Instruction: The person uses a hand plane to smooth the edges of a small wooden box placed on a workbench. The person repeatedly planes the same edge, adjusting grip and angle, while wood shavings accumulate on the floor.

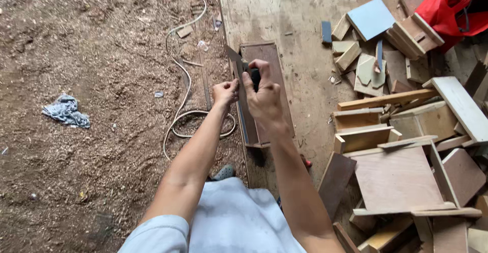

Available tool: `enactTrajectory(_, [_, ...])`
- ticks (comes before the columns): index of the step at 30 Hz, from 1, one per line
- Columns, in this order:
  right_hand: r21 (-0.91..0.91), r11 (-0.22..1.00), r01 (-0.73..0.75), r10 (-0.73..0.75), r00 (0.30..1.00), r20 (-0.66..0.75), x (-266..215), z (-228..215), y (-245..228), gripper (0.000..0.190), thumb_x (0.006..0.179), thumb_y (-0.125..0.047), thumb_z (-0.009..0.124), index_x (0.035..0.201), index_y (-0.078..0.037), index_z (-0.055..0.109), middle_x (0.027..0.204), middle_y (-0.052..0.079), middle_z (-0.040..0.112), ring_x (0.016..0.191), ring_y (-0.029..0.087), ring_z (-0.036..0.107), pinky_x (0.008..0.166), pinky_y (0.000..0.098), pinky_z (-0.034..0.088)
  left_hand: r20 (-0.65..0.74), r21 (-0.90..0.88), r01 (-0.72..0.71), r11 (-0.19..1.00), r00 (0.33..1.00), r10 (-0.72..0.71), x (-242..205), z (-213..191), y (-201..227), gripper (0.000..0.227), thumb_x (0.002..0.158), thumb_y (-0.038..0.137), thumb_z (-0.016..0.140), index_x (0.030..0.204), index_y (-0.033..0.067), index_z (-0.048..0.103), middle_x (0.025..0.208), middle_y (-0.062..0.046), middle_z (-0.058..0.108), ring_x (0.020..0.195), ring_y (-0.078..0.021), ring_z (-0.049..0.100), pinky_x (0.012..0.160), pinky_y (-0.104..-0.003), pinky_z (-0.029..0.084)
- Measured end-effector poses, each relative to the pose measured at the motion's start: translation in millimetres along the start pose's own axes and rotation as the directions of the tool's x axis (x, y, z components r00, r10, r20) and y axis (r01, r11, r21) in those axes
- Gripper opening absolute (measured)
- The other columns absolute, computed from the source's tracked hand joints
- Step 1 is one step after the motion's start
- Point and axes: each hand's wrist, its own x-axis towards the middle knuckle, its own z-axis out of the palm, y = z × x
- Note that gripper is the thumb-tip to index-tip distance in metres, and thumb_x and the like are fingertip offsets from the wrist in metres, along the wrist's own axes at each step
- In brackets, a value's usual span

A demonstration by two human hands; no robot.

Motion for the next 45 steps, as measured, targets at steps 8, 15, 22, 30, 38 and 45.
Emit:
enactTrajectory(8, [-0.025, 0.992, -0.128, 0.129, 0.989, 0.069, -77.9, -96.6, -72.9, 0.016, 0.108, -0.024, 0.047, 0.122, -0.017, 0.049, 0.072, 0.005, 0.061, 0.049, 0.011, 0.057, 0.032, 0.0229, 0.043, -0.102, 0.159, -0.082, 0.984, 0.99, 0.099, -13.2, 5.5, 7.6, 0.023, 0.092, 0.021, 0.078, 0.095, -0.0015, 0.079, 0.08, -0.01, 0.076, 0.061, -0.0136, 0.068, 0.053, -0.03, 0.058])
enactTrajectory(15, [-0.061, 0.965, -0.255, 0.26, 0.961, 0.097, -23.4, -24.0, -29.2, 0.02, 0.109, -0.025, 0.039, 0.128, -0.02, 0.037, 0.076, 0.008, 0.065, 0.047, 0.016, 0.064, 0.031, 0.0287, 0.054, -0.008, 0.021, -0.017, 1.0, 1.0, 0.018, -21.3, 5.5, 16.3, 0.02, 0.09, 0.019, 0.074, 0.095, 0.0003, 0.078, 0.082, -0.011, 0.078, 0.064, -0.0153, 0.075, 0.059, -0.032, 0.068])
enactTrajectory(22, [-0.055, 0.998, 0.03, -0.024, 0.994, 0.103, -31.7, -57.5, -54.2, 0.018, 0.109, -0.024, 0.044, 0.125, -0.016, 0.042, 0.076, 0.007, 0.067, 0.053, 0.013, 0.064, 0.034, 0.027, 0.05, -0.212, 0.249, -0.012, 0.968, 0.975, 0.066, -28.6, 12.8, 26.6, 0.018, 0.089, 0.02, 0.078, 0.099, 0.0053, 0.081, 0.084, -0.01, 0.078, 0.064, -0.0158, 0.073, 0.055, -0.03, 0.064])
enactTrajectory(30, [-0.014, 0.999, -0.045, 0.046, 0.995, 0.086, -52.2, -52.0, -48.2, 0.017, 0.108, -0.026, 0.045, 0.122, -0.016, 0.044, 0.073, 0.004, 0.06, 0.053, 0.012, 0.059, 0.037, 0.0289, 0.049, -0.082, 0.071, -0.027, 0.997, 0.996, 0.033, -13.3, 3.5, 7.1, 0.021, 0.091, 0.02, 0.076, 0.1, 0.0017, 0.079, 0.082, -0.008, 0.077, 0.064, -0.0154, 0.072, 0.057, -0.03, 0.063])
enactTrajectory(38, [-0.077, 0.99, 0.114, -0.119, 0.991, -0.057, -40.4, -13.4, 12.5, 0.024, 0.108, -0.025, 0.055, 0.127, -0.015, 0.045, 0.075, 0.011, 0.069, 0.062, 0.019, 0.072, 0.05, 0.0376, 0.05, -0.021, -0.025, -0.184, 0.983, 0.983, 0.184, 25.4, -6.9, 7.5, 0.02, 0.094, 0.015, 0.074, 0.103, -0.0027, 0.077, 0.078, -0.007, 0.074, 0.059, -0.0102, 0.063, 0.051, -0.025, 0.051])
enactTrajectory(45, [-0.008, 0.998, 0.065, -0.066, 0.992, -0.11, -48.5, -18.6, 2.7, 0.022, 0.107, -0.024, 0.056, 0.125, -0.015, 0.047, 0.074, 0.011, 0.068, 0.06, 0.02, 0.071, 0.05, 0.0365, 0.053, -0.219, 0.327, -0.153, 0.932, 0.948, 0.233, 23.3, 19.9, 30.7, 0.015, 0.088, 0.017, 0.077, 0.093, 0.0034, 0.082, 0.074, -0.006, 0.076, 0.059, -0.0123, 0.068, 0.055, -0.027, 0.056])
